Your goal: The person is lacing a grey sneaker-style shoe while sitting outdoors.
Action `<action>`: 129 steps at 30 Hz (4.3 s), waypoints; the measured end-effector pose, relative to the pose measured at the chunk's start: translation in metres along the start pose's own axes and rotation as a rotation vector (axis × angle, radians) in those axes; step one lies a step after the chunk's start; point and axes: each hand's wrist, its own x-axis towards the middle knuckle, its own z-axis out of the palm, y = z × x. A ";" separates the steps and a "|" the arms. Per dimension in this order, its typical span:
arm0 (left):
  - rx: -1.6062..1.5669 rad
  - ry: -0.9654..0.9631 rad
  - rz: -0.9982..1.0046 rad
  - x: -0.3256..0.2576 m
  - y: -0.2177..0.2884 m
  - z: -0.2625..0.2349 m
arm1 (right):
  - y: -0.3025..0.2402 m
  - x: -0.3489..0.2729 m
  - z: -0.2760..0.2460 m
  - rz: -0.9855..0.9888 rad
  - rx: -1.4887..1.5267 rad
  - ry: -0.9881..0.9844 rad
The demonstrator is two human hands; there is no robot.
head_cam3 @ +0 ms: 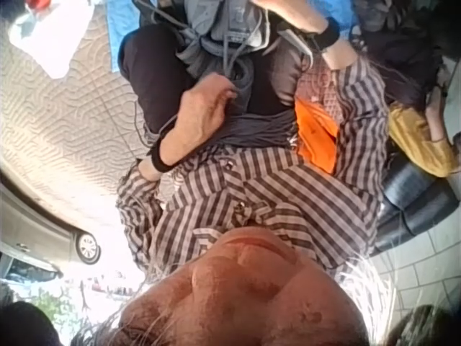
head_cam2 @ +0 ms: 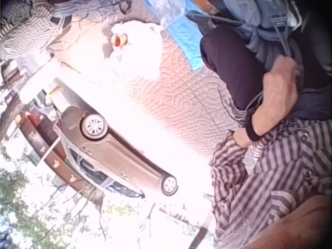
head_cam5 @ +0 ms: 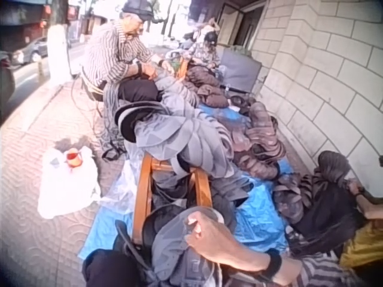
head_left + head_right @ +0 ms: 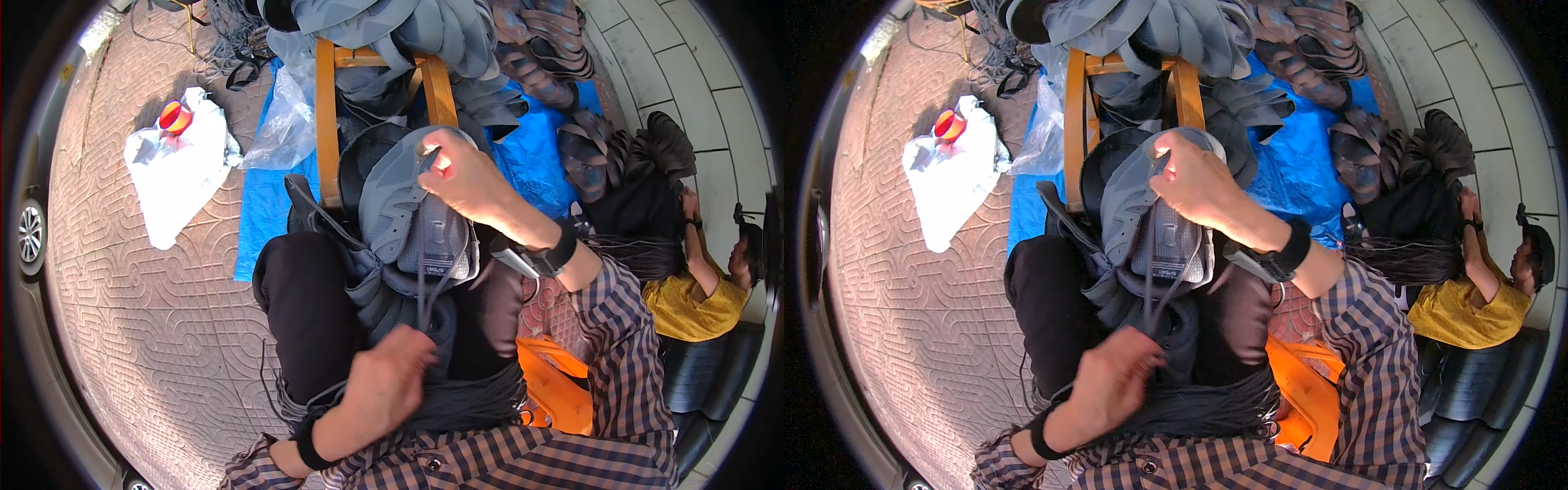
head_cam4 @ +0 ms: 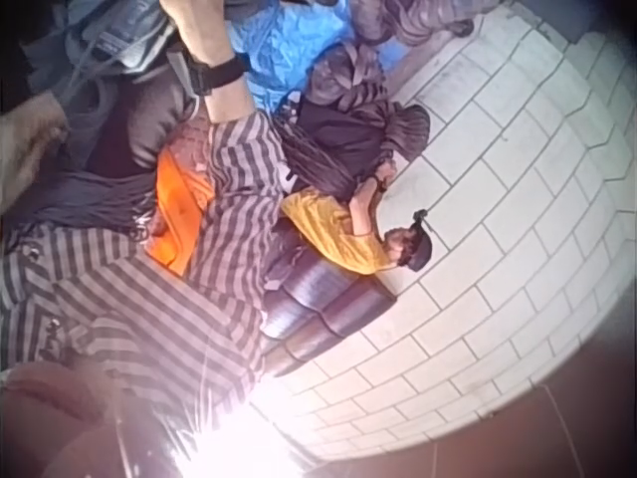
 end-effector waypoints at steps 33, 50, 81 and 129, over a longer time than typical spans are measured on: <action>0.419 0.215 0.013 0.150 -0.017 -0.045 | 0.026 -0.048 -0.017 -0.114 0.046 0.123; 0.579 0.164 0.117 0.177 -0.037 -0.035 | 0.034 -0.034 -0.023 -0.228 -0.007 0.198; 0.167 -0.427 -0.120 0.199 -0.024 -0.065 | 0.067 -0.025 -0.028 -0.192 0.477 -0.163; -0.829 -0.230 -0.432 -0.195 0.069 -0.073 | 0.073 0.010 -0.029 0.337 0.787 -0.002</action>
